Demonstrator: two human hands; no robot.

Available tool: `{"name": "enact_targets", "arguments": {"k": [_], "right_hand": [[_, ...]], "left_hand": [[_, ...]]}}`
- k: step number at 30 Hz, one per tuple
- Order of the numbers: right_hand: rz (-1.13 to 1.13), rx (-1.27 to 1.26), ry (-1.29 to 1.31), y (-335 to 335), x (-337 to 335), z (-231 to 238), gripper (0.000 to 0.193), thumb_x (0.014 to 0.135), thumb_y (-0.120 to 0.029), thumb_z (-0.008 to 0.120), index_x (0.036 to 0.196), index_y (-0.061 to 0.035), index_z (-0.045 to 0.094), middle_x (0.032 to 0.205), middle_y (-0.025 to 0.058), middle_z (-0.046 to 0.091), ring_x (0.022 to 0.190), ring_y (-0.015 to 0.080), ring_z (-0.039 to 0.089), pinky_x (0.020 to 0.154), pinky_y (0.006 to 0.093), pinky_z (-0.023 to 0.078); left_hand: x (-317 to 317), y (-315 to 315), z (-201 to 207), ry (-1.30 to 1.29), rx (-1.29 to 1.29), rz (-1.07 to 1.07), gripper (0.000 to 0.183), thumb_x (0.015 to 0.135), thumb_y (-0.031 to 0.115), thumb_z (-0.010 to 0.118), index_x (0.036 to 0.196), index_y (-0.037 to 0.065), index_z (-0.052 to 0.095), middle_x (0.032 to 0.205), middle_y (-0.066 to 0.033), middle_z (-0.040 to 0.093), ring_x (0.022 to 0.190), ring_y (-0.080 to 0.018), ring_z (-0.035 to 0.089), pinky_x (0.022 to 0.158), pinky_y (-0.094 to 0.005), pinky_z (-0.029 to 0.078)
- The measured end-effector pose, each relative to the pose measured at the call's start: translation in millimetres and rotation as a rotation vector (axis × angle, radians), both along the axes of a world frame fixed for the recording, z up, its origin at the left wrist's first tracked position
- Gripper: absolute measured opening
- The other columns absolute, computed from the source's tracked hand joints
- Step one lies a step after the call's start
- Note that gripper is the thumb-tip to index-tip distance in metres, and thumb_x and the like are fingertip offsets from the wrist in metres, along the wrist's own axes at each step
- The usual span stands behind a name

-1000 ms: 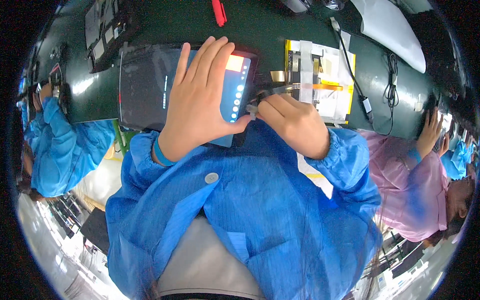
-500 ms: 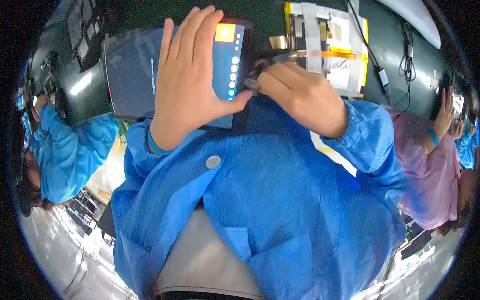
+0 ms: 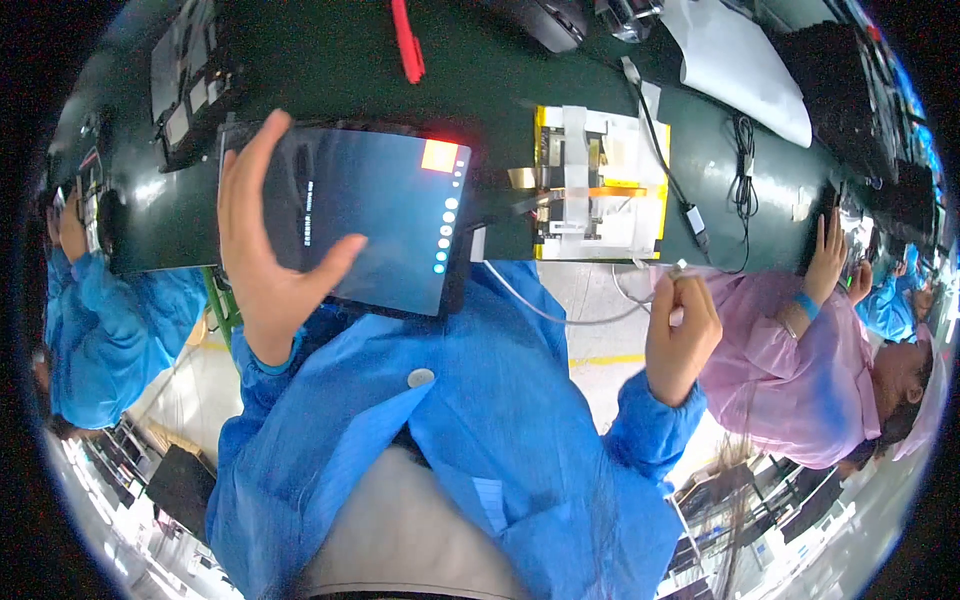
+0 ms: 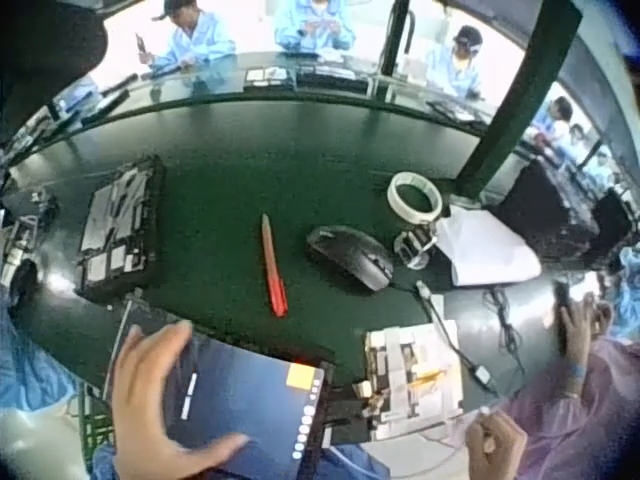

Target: The person connects ribbon cables of tablet screens to test boards, tests the screen display and touch functions, disconnects the cables, and marks tablet frames using a pen.

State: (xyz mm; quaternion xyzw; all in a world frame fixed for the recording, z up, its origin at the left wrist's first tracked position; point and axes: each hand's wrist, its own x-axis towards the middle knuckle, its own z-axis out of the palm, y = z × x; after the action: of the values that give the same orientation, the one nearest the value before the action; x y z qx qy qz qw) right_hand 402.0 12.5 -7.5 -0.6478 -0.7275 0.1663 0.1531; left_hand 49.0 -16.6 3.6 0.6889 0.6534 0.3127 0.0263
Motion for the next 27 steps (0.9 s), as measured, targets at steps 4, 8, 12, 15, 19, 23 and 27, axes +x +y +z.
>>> {"name": "enact_targets", "arguments": {"k": [4,8,12,15,19,23,27], "right_hand": [[0.157,0.148,-0.097,29.1,11.2,-3.9,0.019,0.083,-0.016,0.064,0.075,-0.002,0.053,0.059,0.0128,0.047,0.049,0.0238,0.041,0.048,0.0342,0.033],[0.261,0.201,-0.105,114.8,-38.0,-5.0,0.022,0.089,-0.025,0.057,0.098,-0.005,0.058,0.089,0.013,0.062,0.072,0.025,0.059,0.062,0.0334,0.045],[0.352,0.238,-0.253,169.1,-44.9,-41.8,0.024,0.089,-0.027,0.056,0.097,-0.0041,0.057,0.091,0.0133,0.062,0.082,0.0313,0.061,0.068,0.0364,0.047],[0.358,0.335,-0.195,168.4,-41.5,-36.9,0.022,0.091,-0.027,0.055,0.098,-0.0068,0.058,0.088,0.013,0.063,0.078,0.027,0.063,0.07,0.0342,0.048],[0.241,0.174,0.09,116.5,-42.5,-3.1,0.017,0.088,-0.015,0.06,0.101,-0.0029,0.06,0.08,0.0077,0.062,0.068,0.0105,0.058,0.062,0.025,0.045],[0.344,0.14,0.017,42.0,-55.9,20.4,0.015,0.08,-0.002,0.066,0.095,-0.0042,0.064,0.077,0.0049,0.064,0.065,0.0089,0.06,0.056,0.0257,0.047],[0.753,0.151,0.077,25.7,-87.6,-6.9,0.016,0.074,-0.012,0.07,0.083,-0.0062,0.058,0.072,0.0074,0.059,0.062,0.0236,0.061,0.054,0.0332,0.047]], "left_hand": [[-21.6,-25.3,-0.5,-0.062,0.034,0.139,0.066,0.064,0.023,0.075,0.123,0.004,0.052,0.122,-0.0122,0.056,0.11,-0.0315,0.053,0.097,-0.0431,0.038],[-24.2,-42.3,-6.0,-0.088,0.079,0.104,0.04,0.067,0.009,0.069,0.107,0.007,0.064,0.109,-0.0086,0.062,0.098,-0.027,0.057,0.084,-0.0334,0.044],[-21.8,-58.0,-11.6,-0.044,0.048,0.015,0.035,0.065,0.009,0.07,0.099,0.013,0.068,0.1,-0.0039,0.063,0.088,-0.0218,0.059,0.076,-0.0318,0.044],[-12.8,-67.1,-16.7,-0.026,0.002,-0.19,0.033,0.064,0.018,0.07,0.097,0.017,0.069,0.101,0.0004,0.061,0.085,-0.0187,0.057,0.076,-0.0336,0.044],[15.0,-62.3,-28.2,0.01,-0.055,-0.417,0.038,0.066,0.026,0.066,0.104,0.022,0.07,0.106,-0.002,0.062,0.092,-0.0192,0.056,0.087,-0.0383,0.043],[14.9,-62.8,-17.9,0.358,0.053,-0.358,0.04,0.076,0.046,0.057,0.107,0.024,0.069,0.117,-0.0023,0.061,0.107,-0.0181,0.054,0.105,-0.0424,0.028],[-25.6,-50.6,-14.3,0.142,0.046,-0.01,0.043,0.076,0.028,0.058,0.116,0.01,0.063,0.126,-0.011,0.055,0.117,-0.0269,0.05,0.104,-0.0482,0.026]]}}
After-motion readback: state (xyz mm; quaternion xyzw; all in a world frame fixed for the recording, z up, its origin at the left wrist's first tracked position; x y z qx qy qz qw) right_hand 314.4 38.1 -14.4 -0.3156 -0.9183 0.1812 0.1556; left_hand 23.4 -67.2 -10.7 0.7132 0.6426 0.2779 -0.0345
